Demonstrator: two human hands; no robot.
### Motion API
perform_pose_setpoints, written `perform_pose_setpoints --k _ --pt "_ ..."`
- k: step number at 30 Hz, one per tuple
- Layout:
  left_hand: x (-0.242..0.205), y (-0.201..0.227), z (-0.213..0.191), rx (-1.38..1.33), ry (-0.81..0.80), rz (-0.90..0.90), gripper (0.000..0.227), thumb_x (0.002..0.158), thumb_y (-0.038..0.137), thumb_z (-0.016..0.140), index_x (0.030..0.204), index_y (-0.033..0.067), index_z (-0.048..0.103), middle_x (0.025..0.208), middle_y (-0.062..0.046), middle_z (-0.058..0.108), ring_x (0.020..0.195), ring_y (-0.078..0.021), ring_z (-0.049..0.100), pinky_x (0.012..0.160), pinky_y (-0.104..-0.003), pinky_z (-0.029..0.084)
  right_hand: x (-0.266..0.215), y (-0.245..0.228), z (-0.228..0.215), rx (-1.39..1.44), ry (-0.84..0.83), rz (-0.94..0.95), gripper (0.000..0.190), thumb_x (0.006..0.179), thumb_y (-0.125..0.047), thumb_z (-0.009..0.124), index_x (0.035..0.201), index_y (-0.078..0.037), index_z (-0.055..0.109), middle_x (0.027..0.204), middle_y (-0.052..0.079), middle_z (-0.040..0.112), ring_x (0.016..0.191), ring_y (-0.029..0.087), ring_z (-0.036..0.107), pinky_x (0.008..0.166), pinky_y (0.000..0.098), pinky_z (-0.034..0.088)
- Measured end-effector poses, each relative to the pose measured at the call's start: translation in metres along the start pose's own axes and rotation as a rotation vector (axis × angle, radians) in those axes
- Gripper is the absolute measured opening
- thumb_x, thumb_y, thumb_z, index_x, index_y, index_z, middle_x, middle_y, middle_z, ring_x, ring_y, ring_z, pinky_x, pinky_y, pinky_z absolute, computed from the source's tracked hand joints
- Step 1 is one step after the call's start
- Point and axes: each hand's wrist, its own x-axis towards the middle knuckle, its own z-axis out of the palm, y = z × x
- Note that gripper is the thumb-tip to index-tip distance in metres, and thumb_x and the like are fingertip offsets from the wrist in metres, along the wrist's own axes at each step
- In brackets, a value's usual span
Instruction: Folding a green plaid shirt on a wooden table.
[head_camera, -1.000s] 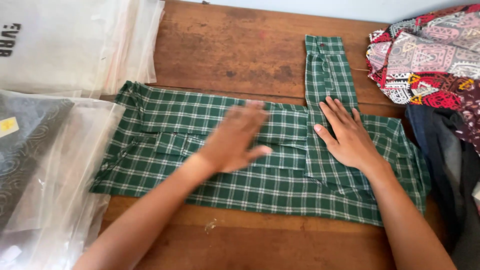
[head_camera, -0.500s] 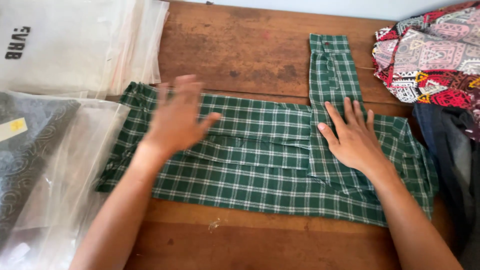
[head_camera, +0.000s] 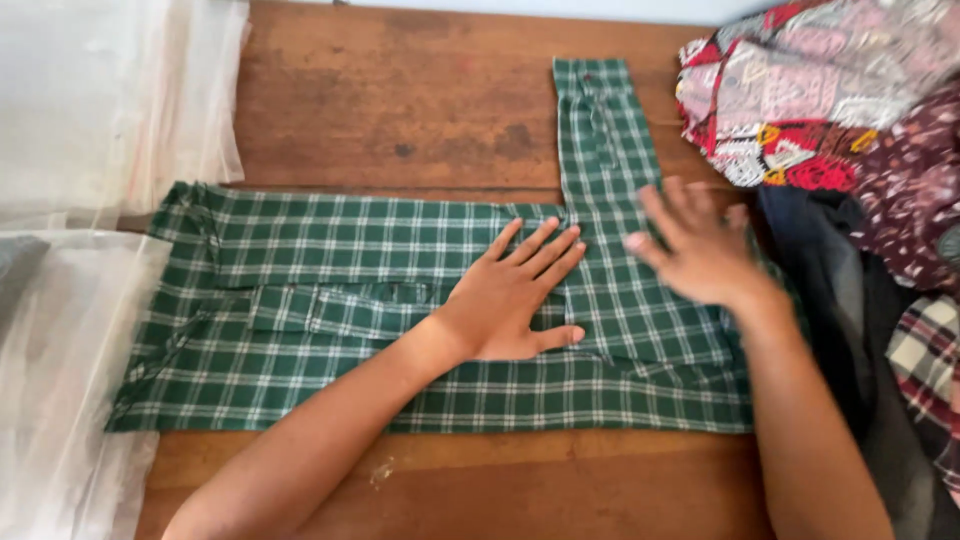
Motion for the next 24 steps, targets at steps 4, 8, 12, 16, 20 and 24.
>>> perform_pose_setpoints --k 4,8,12,16,20,24 --pt "0.000 -0.006 0.009 0.014 0.085 0.049 0.093 0.100 0.075 0.025 0.164 0.0074 0.018 0.172 -0.010 0.011 0.160 -0.0318 0.003 0.130 -0.058 -0.001 0.002 -0.007 -0.005 -0.008 0.141 0.226 0.089 0.098 -0.069 0.019 0.165 -0.013 0.009 0.173 0.020 0.001 0.158 0.041 -0.003 0.120 0.0684 -0.002" --pt "0.000 0.002 -0.006 0.031 -0.036 -0.027 0.101 0.096 0.077 0.035 0.166 0.0062 0.021 0.174 -0.011 0.018 0.162 -0.0293 0.011 0.131 -0.056 0.002 -0.002 -0.054 0.021 0.112 0.492 -0.286 0.065 0.113 -0.045 0.040 0.162 -0.002 0.035 0.163 0.034 0.030 0.152 0.054 0.019 0.115 0.0754 0.009" --pt "-0.004 -0.006 -0.012 0.064 -0.066 -0.077 0.105 0.096 0.079 0.030 0.164 0.0000 0.021 0.174 -0.016 0.017 0.162 -0.0298 0.010 0.130 -0.055 0.003 0.000 -0.060 0.031 0.060 0.231 -0.299 0.070 0.107 -0.049 0.039 0.167 -0.020 0.021 0.173 0.016 0.015 0.158 0.038 0.014 0.121 0.0673 0.010" --pt "-0.029 -0.037 -0.029 0.101 -0.020 -0.234 0.097 0.101 0.072 0.036 0.162 -0.0030 0.027 0.170 -0.021 0.028 0.160 -0.0336 0.020 0.128 -0.056 0.011 0.003 -0.057 0.028 0.080 0.174 -0.280 0.072 0.105 -0.053 0.039 0.168 -0.026 0.020 0.173 0.015 0.017 0.158 0.035 0.013 0.121 0.0658 0.008" --pt "-0.099 -0.098 -0.024 0.250 0.261 -0.349 0.094 0.099 0.068 0.054 0.155 -0.0060 0.042 0.163 -0.025 0.040 0.155 -0.0376 0.032 0.124 -0.055 0.024 0.002 -0.058 0.026 0.082 0.165 -0.289 0.072 0.104 -0.055 0.039 0.168 -0.028 0.021 0.172 0.015 0.018 0.158 0.034 0.014 0.121 0.0653 0.008" --pt "-0.158 -0.135 -0.042 0.220 0.209 -0.618 0.091 0.104 0.061 0.049 0.158 -0.0109 0.034 0.165 -0.031 0.032 0.155 -0.0438 0.028 0.123 -0.060 0.022 0.002 -0.061 0.027 0.050 0.176 -0.249 0.069 0.105 -0.052 0.039 0.167 -0.027 0.025 0.172 0.016 0.023 0.158 0.036 0.019 0.122 0.0650 0.010"
